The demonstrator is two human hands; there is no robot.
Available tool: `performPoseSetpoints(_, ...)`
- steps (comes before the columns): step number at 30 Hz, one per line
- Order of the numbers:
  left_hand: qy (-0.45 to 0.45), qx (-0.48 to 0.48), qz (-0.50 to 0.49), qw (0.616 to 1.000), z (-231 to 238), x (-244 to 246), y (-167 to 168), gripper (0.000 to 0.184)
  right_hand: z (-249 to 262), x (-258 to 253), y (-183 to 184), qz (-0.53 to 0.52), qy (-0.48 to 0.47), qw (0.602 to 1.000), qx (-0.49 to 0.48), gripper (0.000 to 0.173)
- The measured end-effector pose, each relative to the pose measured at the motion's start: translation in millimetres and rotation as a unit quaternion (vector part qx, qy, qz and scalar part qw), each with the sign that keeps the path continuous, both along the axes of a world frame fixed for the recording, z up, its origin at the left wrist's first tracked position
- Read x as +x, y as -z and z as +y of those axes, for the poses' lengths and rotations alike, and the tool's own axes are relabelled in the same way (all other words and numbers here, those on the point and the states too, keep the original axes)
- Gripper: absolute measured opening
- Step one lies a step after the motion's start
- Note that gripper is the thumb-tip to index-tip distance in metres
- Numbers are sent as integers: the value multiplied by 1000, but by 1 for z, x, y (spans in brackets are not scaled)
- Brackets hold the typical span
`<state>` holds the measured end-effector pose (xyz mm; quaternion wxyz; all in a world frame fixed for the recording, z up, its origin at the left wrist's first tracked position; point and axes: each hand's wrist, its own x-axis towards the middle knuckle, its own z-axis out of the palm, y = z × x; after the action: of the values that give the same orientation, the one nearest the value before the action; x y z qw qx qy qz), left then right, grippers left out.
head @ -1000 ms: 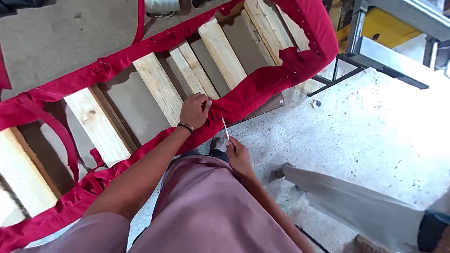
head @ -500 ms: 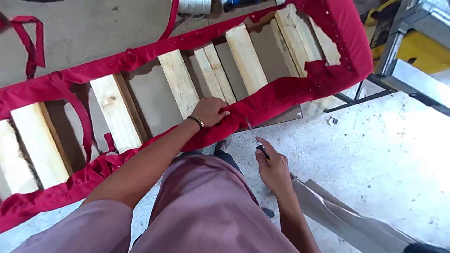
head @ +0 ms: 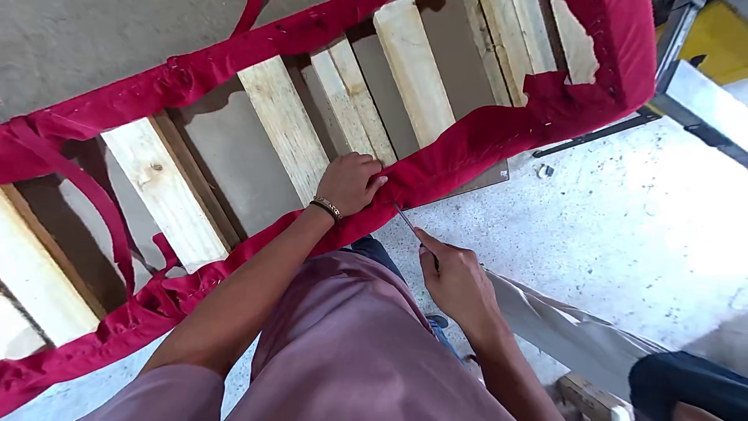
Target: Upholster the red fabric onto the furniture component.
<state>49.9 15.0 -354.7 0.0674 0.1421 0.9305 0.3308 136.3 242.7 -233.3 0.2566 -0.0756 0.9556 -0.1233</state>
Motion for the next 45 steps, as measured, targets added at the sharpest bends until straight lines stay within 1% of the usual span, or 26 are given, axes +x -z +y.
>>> performPoseSetpoints(4, 0, 6, 8, 1000, -1, 1, 2, 34, -21, -9, -19, -32, -5, 998, 55, 42)
performPoseSetpoints(8, 2, 15, 19, 1000, -2, -1, 4, 33, -27, -14, -21, -9, -19, 998, 56, 42)
performPoseSetpoints(14, 4, 28, 16, 999, -4, -2, 4, 30, -25, -19, -21, 13, -38, 998, 50, 46)
performPoseSetpoints(20, -1, 34, 19, 999, -4, -1, 5, 30, -31, -25, -26, 2, -41, 998, 49, 46)
performPoseSetpoints(23, 1, 40, 22, 999, -4, 0, 5, 29, -51, -36, -39, -63, -30, 991, 112, 43)
performPoseSetpoints(26, -3, 44, 25, 999, -4, 0, 7, 31, -82, -48, -45, -159, -16, 965, 208, 41)
performPoseSetpoints(27, -4, 47, 28, 998, -3, 2, 8, 31, -85, -45, -41, -157, -15, 962, 222, 42)
performPoseSetpoints(28, -6, 49, 29, 998, -2, 3, 8, 30, -83, -39, -36, -135, -16, 966, 219, 42)
performPoseSetpoints(30, -14, 52, 39, 998, -1, 2, 11, 30, -68, -27, -23, -72, 2, 985, 158, 41)
performPoseSetpoints(31, -19, 53, 41, 998, 0, 2, 12, 30, -56, -22, -16, -59, 26, 993, 102, 41)
performPoseSetpoints(32, -25, 53, 42, 997, 1, 3, 13, 30, -41, -14, -7, -61, 71, 995, 32, 42)
performPoseSetpoints(33, -28, 53, 39, 997, 2, 6, 12, 30, -27, -4, 4, -76, 130, 987, -47, 41)
performPoseSetpoints(34, -29, 56, 35, 997, 2, 7, 11, 30, -15, 7, 16, -89, 183, 971, -124, 41)
performPoseSetpoints(35, -29, 59, 33, 997, 3, 7, 9, 30, -10, 15, 24, -71, 194, 966, -152, 40)
performPoseSetpoints(36, -31, 57, 37, 997, 2, 5, 9, 29, -12, 15, 29, -33, 163, 977, -131, 40)
performPoseSetpoints(37, -34, 52, 43, 997, 2, 3, 10, 29, -16, 13, 26, -1, 119, 989, -84, 40)
performPoseSetpoints(38, -35, 49, 41, 997, 3, 6, 8, 28, -19, 11, 17, 6, 79, 996, -38, 40)
performPoseSetpoints(40, -37, 38, 42, 998, 4, 7, 7, 29, -25, -3, 0, -33, 43, 998, 13, 42)
performPoseSetpoints(41, -40, 32, 46, 998, 4, 6, 7, 30, -23, -7, -2, -47, 41, 998, 19, 43)
performPoseSetpoints(42, -44, 29, 46, 998, 4, 6, 6, 31, -15, -3, 4, -36, 38, 999, 9, 43)
performPoseSetpoints(43, -47, 26, 42, 998, 4, 6, 5, 32, -4, 5, 20, 6, 31, 999, -17, 43)
performPoseSetpoints(45, -48, 10, 35, 998, 3, -1, 4, 34, 22, 20, 76, 90, 25, 992, -89, 41)
